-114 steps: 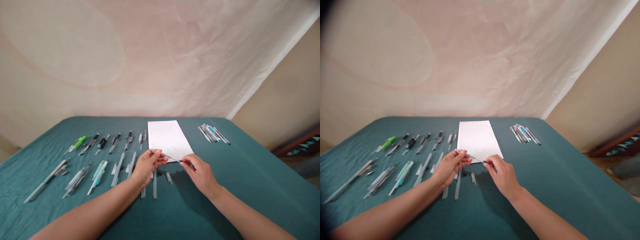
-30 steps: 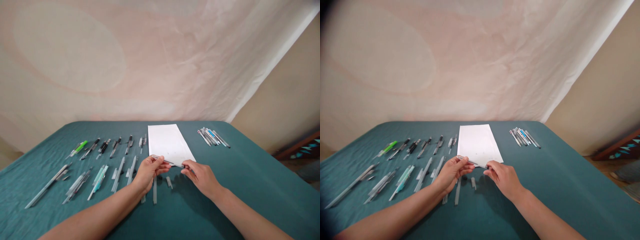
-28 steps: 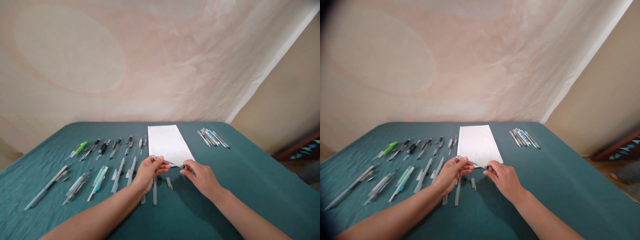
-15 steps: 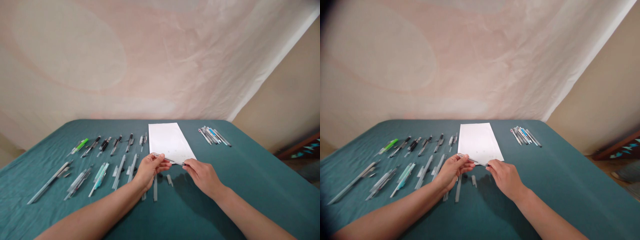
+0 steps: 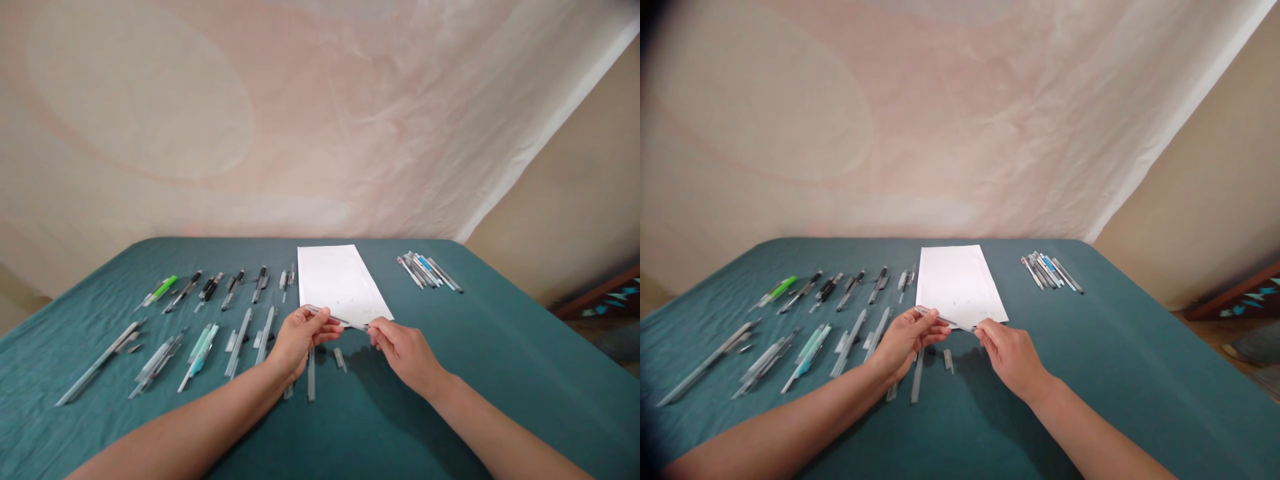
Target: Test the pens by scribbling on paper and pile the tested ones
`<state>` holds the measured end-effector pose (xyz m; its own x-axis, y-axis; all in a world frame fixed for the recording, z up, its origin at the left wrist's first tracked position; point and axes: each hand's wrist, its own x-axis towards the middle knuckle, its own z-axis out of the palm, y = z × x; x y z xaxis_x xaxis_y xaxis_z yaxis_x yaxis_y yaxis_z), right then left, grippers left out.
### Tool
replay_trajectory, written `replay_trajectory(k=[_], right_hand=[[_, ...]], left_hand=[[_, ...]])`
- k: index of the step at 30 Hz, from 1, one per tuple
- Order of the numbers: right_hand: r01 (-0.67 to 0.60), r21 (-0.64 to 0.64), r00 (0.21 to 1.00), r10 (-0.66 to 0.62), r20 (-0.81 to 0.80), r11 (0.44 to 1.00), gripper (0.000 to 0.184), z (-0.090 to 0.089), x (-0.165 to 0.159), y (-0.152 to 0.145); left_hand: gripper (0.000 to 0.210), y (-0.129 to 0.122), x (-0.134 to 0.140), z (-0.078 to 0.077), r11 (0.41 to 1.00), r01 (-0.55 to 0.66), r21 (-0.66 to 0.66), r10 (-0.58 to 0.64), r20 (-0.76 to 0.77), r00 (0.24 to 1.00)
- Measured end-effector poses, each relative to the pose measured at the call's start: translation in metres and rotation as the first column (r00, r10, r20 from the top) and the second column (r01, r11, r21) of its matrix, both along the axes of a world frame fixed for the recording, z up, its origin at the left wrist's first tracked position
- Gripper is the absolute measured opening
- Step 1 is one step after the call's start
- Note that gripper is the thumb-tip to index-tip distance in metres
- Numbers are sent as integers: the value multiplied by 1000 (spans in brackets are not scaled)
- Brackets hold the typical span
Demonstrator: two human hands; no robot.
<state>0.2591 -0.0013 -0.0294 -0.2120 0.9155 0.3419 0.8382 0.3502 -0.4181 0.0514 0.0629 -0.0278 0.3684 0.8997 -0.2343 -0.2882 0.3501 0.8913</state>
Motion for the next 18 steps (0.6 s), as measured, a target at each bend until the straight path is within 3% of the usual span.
replay_trajectory(k=[11, 18], right_hand=[[-16, 93, 990, 3, 140, 996, 20, 1, 1, -1], [-95, -208, 969, 42, -244, 974, 26, 6, -6, -3]], left_hand=[[28, 2, -2, 2, 1000, -6, 26, 6, 19, 1000], [28, -1, -1, 7, 998, -4, 68, 2, 28, 1000]])
